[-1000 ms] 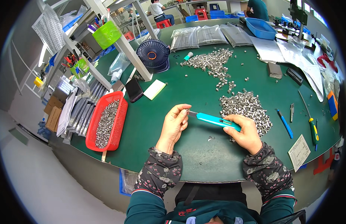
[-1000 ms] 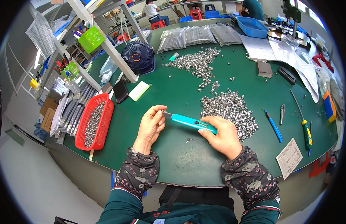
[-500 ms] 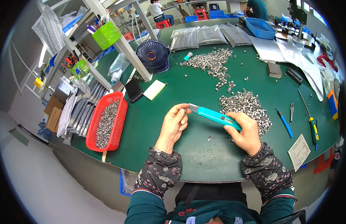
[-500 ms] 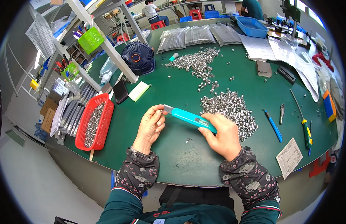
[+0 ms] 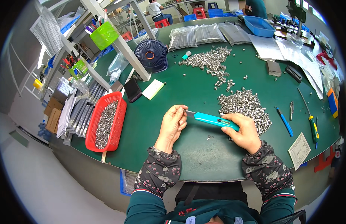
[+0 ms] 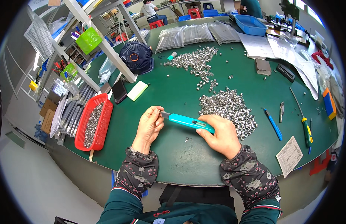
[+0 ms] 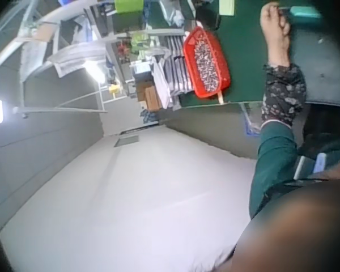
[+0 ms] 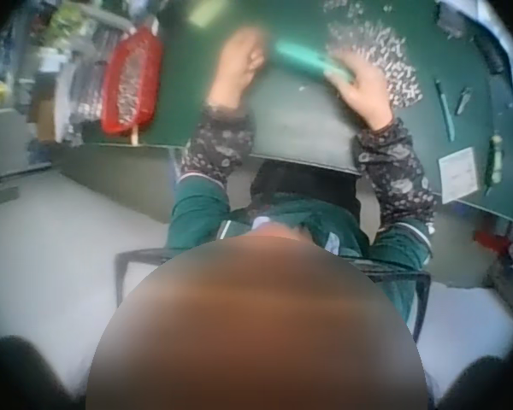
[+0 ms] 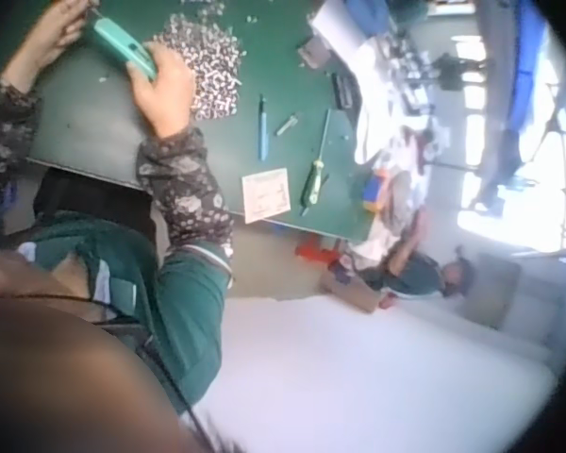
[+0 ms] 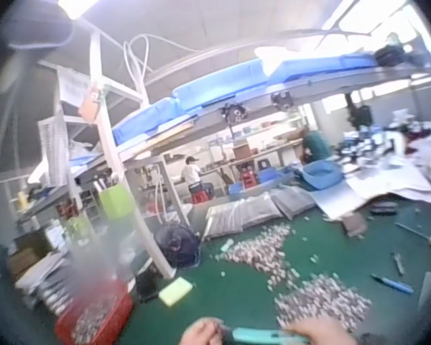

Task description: Trimming or scraping small metal components using a utility knife at an industrial workbench.

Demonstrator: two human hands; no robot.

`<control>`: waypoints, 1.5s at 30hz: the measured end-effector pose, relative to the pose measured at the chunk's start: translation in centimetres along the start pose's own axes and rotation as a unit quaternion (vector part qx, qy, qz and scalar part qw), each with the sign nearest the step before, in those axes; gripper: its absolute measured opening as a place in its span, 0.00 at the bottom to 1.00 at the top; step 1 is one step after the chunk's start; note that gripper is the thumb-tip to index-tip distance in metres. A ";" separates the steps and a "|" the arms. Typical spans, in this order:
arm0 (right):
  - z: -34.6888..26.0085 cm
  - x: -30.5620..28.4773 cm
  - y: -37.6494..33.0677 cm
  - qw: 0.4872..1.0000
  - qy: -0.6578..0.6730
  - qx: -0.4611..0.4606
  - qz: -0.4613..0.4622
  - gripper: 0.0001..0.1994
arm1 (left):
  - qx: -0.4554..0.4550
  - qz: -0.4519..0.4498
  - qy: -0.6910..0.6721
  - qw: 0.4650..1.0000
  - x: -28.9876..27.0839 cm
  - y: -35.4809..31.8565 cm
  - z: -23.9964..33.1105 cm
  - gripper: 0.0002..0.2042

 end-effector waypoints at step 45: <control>3.5 -4.3 1.0 0.951 0.175 0.160 0.199 0.12 | 0.138 -0.208 0.612 0.751 11.5 -7.1 -4.1 0.17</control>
Point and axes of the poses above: each hand's wrist, its own y-axis towards the middle knuckle, its own x-axis out of the palm, z = x × y, the point moved 10 cm from there along y, towards the middle knuckle, and after that the axes turned 15 degrees about z, right-handed, at the moved point
